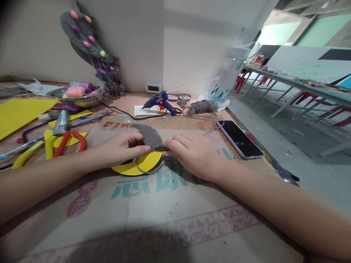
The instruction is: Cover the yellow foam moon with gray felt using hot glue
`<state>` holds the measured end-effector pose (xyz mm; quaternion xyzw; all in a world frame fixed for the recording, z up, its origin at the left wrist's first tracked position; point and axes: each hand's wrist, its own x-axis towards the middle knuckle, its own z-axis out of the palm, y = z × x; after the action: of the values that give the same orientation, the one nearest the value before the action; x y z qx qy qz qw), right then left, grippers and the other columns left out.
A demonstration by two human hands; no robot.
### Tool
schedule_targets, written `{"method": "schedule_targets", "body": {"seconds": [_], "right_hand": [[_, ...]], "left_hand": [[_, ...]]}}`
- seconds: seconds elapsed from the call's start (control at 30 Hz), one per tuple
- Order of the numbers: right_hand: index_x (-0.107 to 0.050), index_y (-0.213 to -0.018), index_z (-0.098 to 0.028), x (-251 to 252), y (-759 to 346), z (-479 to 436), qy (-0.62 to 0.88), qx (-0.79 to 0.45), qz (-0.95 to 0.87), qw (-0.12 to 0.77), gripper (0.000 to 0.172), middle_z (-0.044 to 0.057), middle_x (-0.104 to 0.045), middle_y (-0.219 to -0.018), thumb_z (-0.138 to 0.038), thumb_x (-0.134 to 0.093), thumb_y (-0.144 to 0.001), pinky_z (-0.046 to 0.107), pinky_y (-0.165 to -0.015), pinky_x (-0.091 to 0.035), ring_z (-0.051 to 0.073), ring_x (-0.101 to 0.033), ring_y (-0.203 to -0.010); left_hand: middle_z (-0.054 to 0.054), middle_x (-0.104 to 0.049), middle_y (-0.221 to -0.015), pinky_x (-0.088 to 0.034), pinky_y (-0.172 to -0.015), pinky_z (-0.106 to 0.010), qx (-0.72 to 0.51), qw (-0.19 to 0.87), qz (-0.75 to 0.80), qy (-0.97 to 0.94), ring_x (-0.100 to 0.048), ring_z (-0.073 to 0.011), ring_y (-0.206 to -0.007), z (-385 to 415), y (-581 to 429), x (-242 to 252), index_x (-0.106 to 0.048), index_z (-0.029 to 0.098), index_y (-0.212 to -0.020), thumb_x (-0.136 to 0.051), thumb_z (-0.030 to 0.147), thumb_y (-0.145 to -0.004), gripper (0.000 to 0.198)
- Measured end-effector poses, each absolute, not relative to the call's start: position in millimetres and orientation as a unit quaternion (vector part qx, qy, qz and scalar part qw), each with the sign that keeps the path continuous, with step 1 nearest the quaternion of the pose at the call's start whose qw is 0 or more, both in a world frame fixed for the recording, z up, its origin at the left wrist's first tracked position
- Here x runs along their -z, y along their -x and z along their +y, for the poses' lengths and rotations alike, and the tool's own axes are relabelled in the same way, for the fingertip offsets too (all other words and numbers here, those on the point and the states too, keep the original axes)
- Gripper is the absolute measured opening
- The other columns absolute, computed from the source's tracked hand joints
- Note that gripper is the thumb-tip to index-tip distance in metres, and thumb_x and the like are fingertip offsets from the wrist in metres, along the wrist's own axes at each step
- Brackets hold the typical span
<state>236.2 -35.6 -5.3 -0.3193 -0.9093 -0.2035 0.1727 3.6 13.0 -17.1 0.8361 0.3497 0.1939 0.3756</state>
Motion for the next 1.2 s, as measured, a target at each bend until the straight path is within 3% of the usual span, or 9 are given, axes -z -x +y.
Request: {"method": "schedule_targets", "body": {"seconds": [0.7,0.97,1.2], "right_hand": [[-0.059,-0.099,-0.014,5.7,-242.2,-30.9,0.265,0.213,-0.929,0.149,0.022,0.003,-0.059,-0.073,-0.029,-0.043,-0.095,0.027,-0.060,-0.031,0.014,-0.049,-0.066],[-0.060,-0.099,-0.013,4.6,-238.1,-32.9,0.309,0.171,-0.918,0.182,0.027,0.004,-0.060,-0.072,-0.031,-0.040,-0.096,0.026,-0.060,-0.032,0.014,-0.051,-0.066],[-0.060,-0.099,-0.014,6.7,-238.3,-32.4,0.294,0.186,-0.923,0.164,0.025,0.003,-0.061,-0.073,-0.029,-0.040,-0.096,0.026,-0.059,-0.030,0.014,-0.051,-0.066]], "left_hand": [[-0.001,-0.065,-0.086,-0.048,-0.071,-0.028,-0.167,0.422,0.307,-0.836,-0.061,-0.0183,-0.082,13.2,-2.1,15.2,-0.060,0.018,-0.085,-0.050,0.040,-0.083,0.025],[0.000,-0.060,-0.075,-0.045,-0.062,-0.025,-0.179,0.406,0.333,-0.832,-0.056,-0.0155,-0.070,13.0,-2.7,15.1,-0.059,0.017,-0.081,-0.051,0.042,-0.083,0.027],[-0.001,-0.062,-0.079,-0.045,-0.065,-0.026,-0.185,0.415,0.325,-0.829,-0.058,-0.0173,-0.075,12.0,-4.5,14.3,-0.060,0.017,-0.082,-0.051,0.041,-0.081,0.025]]}}
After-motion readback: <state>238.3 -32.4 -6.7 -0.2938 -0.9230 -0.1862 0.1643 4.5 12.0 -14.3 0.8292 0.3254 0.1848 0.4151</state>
